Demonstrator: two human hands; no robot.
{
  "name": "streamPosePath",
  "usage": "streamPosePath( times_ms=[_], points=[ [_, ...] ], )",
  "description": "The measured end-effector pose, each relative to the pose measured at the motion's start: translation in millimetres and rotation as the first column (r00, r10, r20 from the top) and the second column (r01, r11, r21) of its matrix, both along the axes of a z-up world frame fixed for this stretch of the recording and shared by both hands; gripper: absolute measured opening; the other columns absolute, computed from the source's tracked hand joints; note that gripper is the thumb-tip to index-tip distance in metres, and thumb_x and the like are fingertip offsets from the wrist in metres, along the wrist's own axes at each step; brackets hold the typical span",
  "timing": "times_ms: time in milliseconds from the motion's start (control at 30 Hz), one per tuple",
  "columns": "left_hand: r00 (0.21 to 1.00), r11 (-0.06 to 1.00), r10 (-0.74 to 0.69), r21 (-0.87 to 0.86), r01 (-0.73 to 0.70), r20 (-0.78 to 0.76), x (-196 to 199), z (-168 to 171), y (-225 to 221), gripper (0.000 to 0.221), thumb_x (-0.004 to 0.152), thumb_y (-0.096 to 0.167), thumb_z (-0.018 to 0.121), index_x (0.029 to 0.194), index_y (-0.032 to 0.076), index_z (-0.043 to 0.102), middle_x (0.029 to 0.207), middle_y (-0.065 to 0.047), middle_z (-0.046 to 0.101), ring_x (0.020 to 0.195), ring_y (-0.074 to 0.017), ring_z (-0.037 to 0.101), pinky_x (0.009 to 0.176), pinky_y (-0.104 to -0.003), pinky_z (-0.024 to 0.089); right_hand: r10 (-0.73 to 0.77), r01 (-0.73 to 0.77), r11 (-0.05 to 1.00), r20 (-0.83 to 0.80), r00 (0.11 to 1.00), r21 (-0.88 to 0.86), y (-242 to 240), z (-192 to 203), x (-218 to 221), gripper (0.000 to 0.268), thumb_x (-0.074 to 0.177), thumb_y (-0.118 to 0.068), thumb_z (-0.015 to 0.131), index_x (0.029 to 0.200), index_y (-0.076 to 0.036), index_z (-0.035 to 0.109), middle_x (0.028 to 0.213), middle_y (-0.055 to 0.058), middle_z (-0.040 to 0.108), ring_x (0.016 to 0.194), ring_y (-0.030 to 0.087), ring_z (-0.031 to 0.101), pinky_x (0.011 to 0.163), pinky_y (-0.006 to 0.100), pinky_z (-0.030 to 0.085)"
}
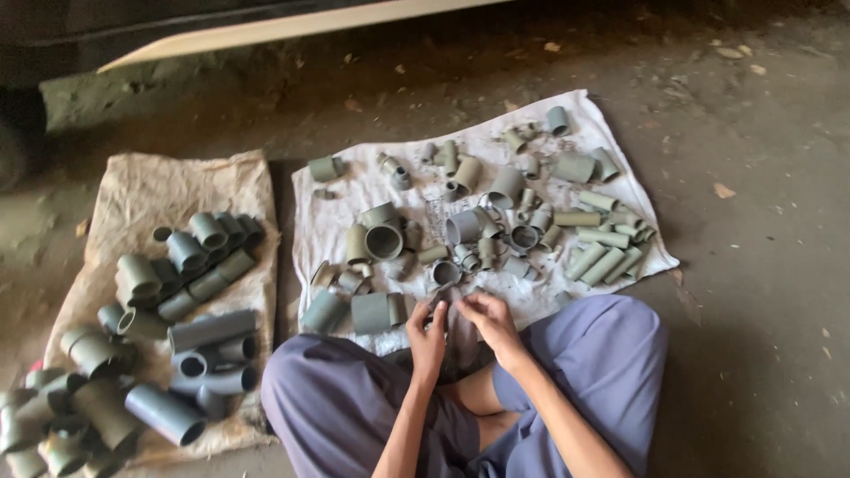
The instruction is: The person sits on the floor and uses a small abrasive stone to smooth the edges of small plastic pipe fittings. They pick up each fitting, rub the edges with the stone, and place it back on the cloth.
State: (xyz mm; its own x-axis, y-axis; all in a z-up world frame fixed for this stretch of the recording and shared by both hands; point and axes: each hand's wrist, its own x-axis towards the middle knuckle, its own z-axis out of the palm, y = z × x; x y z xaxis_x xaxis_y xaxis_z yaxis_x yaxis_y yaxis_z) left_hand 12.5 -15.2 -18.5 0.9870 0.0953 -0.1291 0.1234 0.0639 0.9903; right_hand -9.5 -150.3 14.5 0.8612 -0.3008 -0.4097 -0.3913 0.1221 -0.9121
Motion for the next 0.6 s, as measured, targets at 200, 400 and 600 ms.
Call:
streamPosePath(
  times_ms=[200,400,600],
  points=[
    [0.997,0.997,0.047,-0.054,-0.051,-0.067,0.8,-50.8,-6.3,0.026,0.096,0.017,0.073,0.072,0.008,0.072,0.062,-0.002,0.066,0.067,-0.0075,0.056,0.063,-0.03,0.052,0.134,-0.111,0.978,0.128,0.983,-0.175,-10.7,-14.1,16.1,0.027,0.078,-0.017,0.085,0.065,-0.001,0.067,0.111,0.017,0.076,0.095,0.026,0.071,0.086,0.035,0.054],
    [0.996,0.99,-0.005,-0.139,-0.007,-0.086,2.4,-40.9,-12.7,0.03,0.094,0.019,0.078,0.067,0.011,0.067,0.058,0.005,0.059,0.059,-0.005,0.049,0.055,-0.024,0.043,0.199,-0.192,0.979,0.137,0.97,-0.061,-19.6,-19.0,13.3,0.025,0.081,-0.016,0.083,0.068,-0.009,0.064,0.078,0.007,0.065,0.074,0.016,0.059,0.071,0.029,0.047],
    [0.989,0.982,0.046,-0.175,-0.071,-0.139,1.3,-48.4,-5.5,0.035,0.1,0.021,0.07,0.066,0.011,0.066,0.06,0.007,0.057,0.061,-0.0061,0.047,0.057,-0.023,0.041,0.192,-0.2,0.98,0.195,0.962,0.022,-10.4,-7.7,13.0,0.018,0.081,-0.009,0.084,0.079,-0.009,0.065,0.071,-0.005,0.057,0.069,0.005,0.055,0.066,0.021,0.043]
  ],
)
